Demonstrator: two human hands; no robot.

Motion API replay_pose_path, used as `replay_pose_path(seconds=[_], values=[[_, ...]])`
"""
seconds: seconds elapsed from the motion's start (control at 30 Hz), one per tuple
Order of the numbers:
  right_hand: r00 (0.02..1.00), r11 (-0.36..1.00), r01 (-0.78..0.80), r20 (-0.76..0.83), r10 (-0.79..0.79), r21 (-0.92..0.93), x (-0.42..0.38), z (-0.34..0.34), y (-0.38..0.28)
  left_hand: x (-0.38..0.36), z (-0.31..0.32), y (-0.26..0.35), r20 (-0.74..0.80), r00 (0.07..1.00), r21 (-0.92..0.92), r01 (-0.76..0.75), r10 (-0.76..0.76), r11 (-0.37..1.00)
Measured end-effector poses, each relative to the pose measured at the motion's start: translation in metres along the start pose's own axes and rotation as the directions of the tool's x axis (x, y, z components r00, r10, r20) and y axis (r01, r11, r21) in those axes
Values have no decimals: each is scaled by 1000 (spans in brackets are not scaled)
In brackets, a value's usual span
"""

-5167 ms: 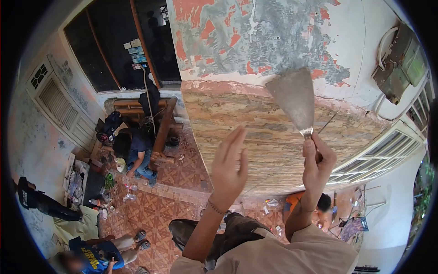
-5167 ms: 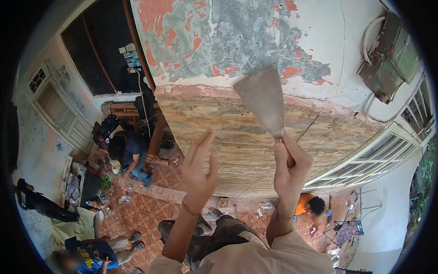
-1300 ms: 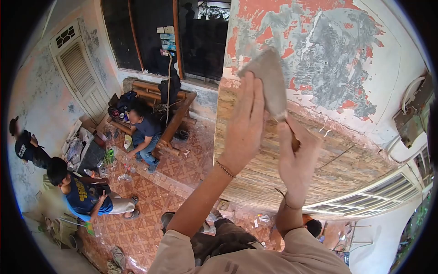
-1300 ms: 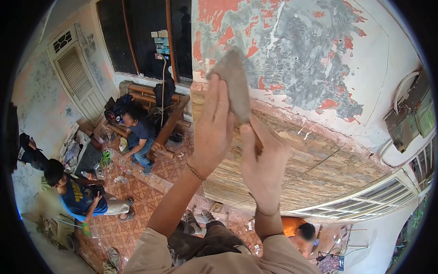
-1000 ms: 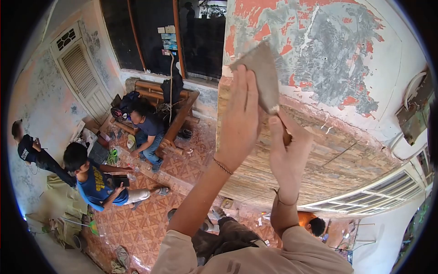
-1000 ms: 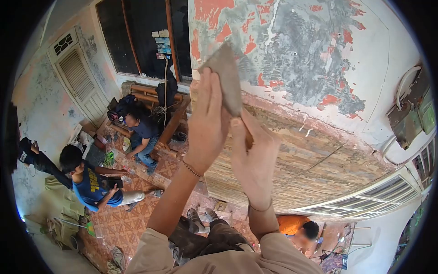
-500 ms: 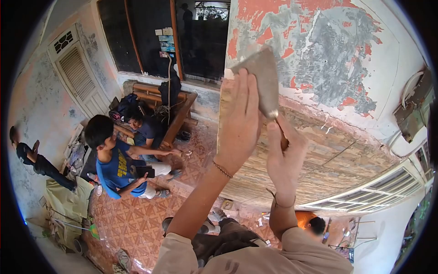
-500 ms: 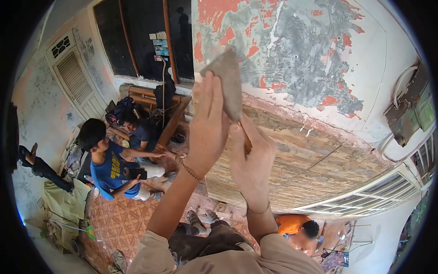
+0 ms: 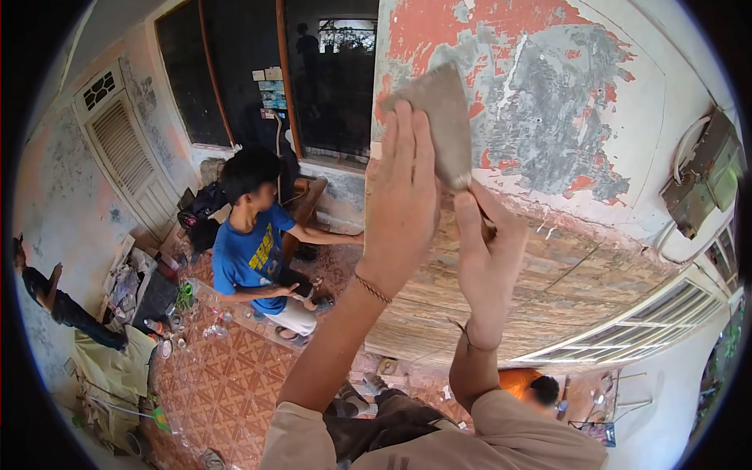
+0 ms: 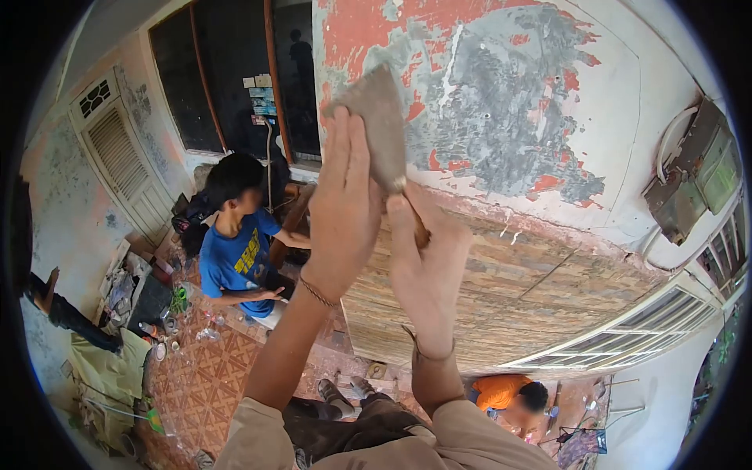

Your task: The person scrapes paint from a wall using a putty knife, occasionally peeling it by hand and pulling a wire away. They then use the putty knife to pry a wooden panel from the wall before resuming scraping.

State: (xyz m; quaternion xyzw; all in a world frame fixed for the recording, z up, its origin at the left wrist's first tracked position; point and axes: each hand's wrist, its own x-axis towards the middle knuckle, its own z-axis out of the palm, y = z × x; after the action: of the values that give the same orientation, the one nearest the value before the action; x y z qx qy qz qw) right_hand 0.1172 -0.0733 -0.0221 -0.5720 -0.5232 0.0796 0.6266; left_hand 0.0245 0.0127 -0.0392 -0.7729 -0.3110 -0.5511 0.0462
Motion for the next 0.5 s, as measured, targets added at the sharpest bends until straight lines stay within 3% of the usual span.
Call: replay_pose_path(seconds=[0.1, 0.2, 0.4, 0.5], values=[[999, 998, 34, -6, -33, 45, -5, -3, 0, 2, -1, -1, -32, 999, 2, -4, 4, 1000], [1000, 997, -16, -4, 16, 81, -18, -13, 2, -7, 0, 5, 50, 996, 46, -78, 76, 996], [999, 997, -50, 7, 49, 53, -10, -25, -2, 0, 2, 7, 54, 997, -62, -49, 53, 997], [998, 990, -61, 19, 59, 124, -27, -15, 26, -12, 0, 7, 61, 996, 86, -65, 60, 994]])
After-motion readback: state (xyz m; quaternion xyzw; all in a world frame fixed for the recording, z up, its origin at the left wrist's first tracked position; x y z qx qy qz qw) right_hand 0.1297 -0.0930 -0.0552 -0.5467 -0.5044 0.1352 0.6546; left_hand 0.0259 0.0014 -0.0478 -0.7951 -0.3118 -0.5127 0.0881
